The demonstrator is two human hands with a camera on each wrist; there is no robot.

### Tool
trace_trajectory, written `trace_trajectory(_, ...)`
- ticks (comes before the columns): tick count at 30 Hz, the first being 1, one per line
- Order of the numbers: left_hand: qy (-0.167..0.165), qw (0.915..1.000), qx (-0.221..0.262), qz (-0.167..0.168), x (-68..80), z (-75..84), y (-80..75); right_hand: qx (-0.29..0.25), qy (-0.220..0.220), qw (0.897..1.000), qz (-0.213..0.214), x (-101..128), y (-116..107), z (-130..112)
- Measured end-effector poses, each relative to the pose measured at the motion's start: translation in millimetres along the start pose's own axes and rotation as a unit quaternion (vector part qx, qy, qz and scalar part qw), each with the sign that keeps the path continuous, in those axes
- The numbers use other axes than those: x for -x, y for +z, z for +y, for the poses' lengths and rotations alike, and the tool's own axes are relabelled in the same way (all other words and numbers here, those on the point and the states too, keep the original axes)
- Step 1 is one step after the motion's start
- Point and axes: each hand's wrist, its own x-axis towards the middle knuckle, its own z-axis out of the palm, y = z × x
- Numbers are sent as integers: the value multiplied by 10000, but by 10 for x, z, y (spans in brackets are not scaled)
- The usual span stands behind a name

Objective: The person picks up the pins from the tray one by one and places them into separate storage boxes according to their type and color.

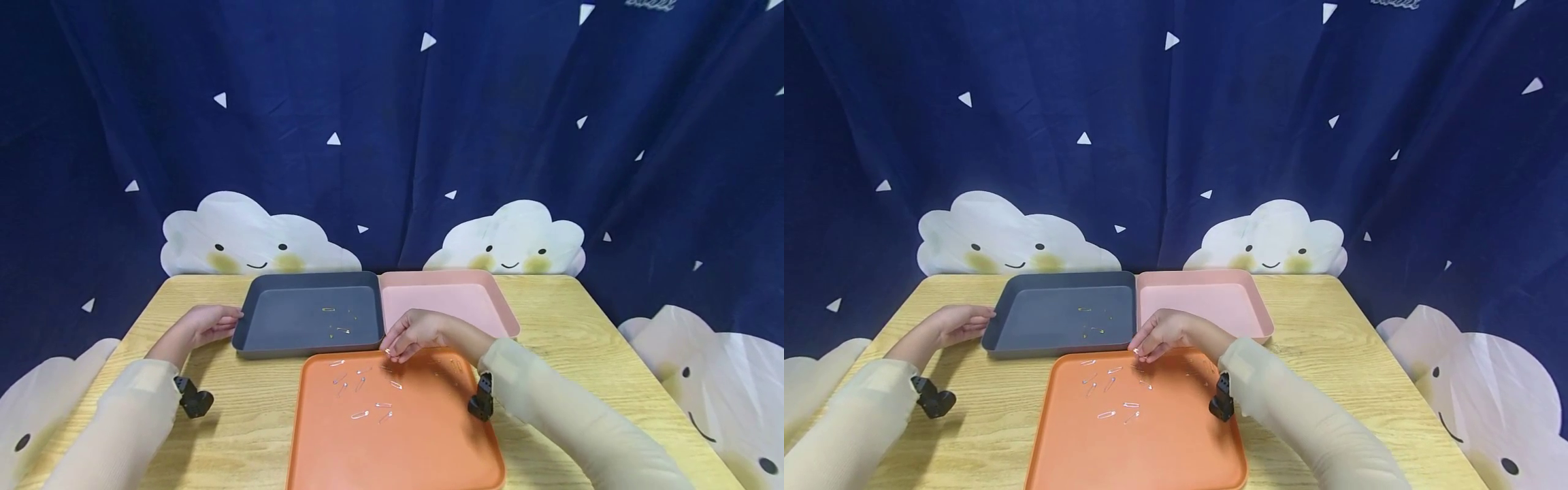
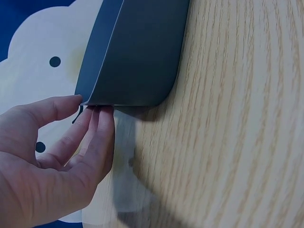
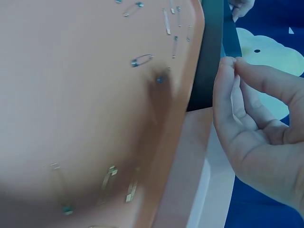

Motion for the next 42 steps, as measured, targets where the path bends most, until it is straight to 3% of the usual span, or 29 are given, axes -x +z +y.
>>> trace_trajectory(9, 124, 9999, -45, -111, 0, 11, -5, 115, 35, 9999, -37, -201, -48, -218)
trace_trajectory(19, 23, 9998, -31, -175, -21, 4, -19, 239, 175, 9995, -94, -416, -180, -446)
trace_trajectory(26, -16, 9999, -1, -148, -22, 10, -25, 346, 324, 9987, 164, -601, -235, -624)
trace_trajectory(33, 36, 9999, -17, -169, -25, 1, -7, 286, 583, 9975, 273, -817, -218, -724)
trace_trajectory(42, 66, 9998, 92, -153, -68, -14, -37, 785, 796, 9935, 201, -985, -112, -913)
